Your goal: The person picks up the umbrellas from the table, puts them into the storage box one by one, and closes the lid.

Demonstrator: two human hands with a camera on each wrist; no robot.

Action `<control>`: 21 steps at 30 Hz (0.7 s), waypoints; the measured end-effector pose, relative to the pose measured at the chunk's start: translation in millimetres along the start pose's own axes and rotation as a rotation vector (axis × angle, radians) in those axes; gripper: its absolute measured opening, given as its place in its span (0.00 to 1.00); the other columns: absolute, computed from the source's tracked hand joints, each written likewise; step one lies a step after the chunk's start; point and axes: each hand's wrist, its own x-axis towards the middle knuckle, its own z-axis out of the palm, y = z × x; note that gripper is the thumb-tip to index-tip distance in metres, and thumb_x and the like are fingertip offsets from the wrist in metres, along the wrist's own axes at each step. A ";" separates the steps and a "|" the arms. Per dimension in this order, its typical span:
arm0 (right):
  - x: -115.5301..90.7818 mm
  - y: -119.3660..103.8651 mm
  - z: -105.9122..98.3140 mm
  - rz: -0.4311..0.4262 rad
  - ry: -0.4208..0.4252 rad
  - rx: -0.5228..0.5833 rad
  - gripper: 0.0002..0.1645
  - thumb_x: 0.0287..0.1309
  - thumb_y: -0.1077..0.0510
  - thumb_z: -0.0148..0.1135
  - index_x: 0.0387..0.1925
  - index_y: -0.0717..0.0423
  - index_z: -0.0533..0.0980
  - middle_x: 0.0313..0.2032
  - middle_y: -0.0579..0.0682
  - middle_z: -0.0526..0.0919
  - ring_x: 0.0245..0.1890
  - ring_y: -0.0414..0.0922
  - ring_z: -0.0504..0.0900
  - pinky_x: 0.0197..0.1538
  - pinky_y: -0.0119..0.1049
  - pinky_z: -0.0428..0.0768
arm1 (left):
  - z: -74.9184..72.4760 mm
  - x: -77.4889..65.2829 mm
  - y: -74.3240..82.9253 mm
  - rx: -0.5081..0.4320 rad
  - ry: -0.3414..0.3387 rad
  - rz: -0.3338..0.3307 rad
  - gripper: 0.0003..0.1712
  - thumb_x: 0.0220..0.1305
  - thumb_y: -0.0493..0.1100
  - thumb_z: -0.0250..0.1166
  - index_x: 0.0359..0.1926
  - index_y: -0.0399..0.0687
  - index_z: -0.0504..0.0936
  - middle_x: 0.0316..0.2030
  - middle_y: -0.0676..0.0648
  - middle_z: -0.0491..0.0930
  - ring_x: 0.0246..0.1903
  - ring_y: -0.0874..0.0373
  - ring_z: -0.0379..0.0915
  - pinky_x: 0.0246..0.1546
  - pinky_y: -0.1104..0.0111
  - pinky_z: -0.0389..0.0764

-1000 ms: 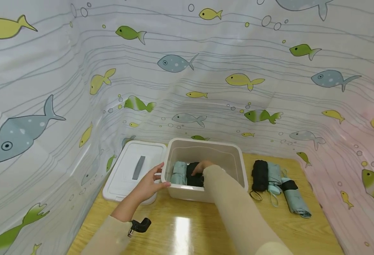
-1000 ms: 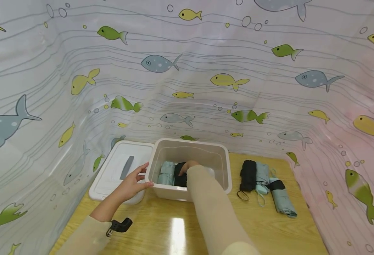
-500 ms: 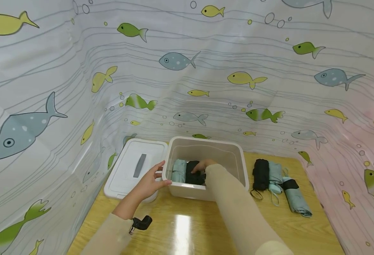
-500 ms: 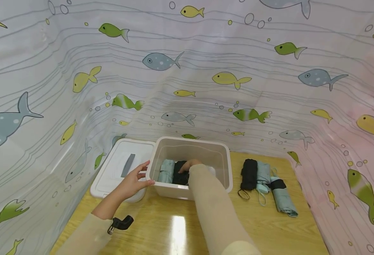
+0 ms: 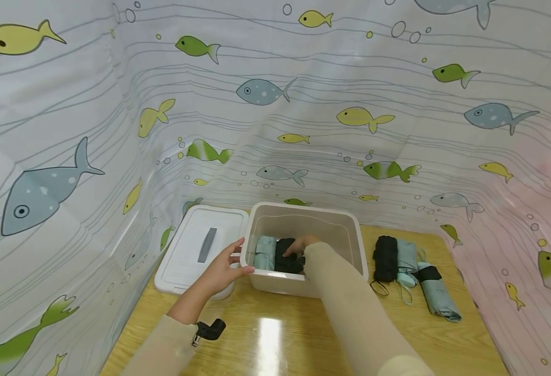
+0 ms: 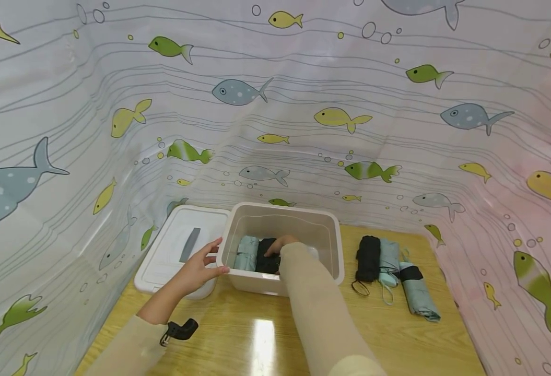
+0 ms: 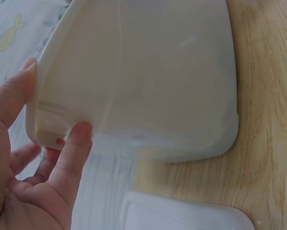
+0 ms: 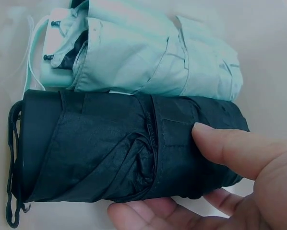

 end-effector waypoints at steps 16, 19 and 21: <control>-14.7 -1.2 -7.6 -0.047 -0.005 -0.054 0.44 0.60 0.40 0.68 0.67 0.63 0.69 0.66 0.62 0.71 0.64 0.57 0.71 0.63 0.48 0.74 | -1.5 -0.2 2.4 -0.002 -0.004 -0.011 0.55 0.60 0.48 0.75 0.79 0.46 0.51 0.66 0.34 0.66 0.63 0.38 0.70 0.52 0.54 0.81; -15.8 -0.8 -7.1 -0.049 -0.022 -0.037 0.43 0.60 0.41 0.68 0.67 0.64 0.69 0.65 0.63 0.71 0.65 0.58 0.71 0.63 0.48 0.73 | -1.4 -1.0 2.1 0.005 -0.004 -0.008 0.55 0.60 0.50 0.74 0.79 0.44 0.51 0.66 0.33 0.65 0.63 0.37 0.69 0.51 0.55 0.81; -14.9 -0.3 -6.5 -0.046 -0.027 -0.024 0.42 0.59 0.42 0.69 0.66 0.65 0.70 0.64 0.63 0.72 0.65 0.58 0.71 0.63 0.48 0.74 | -1.1 -1.4 2.5 0.006 -0.002 -0.020 0.55 0.60 0.50 0.75 0.79 0.45 0.52 0.66 0.34 0.66 0.63 0.38 0.69 0.51 0.55 0.81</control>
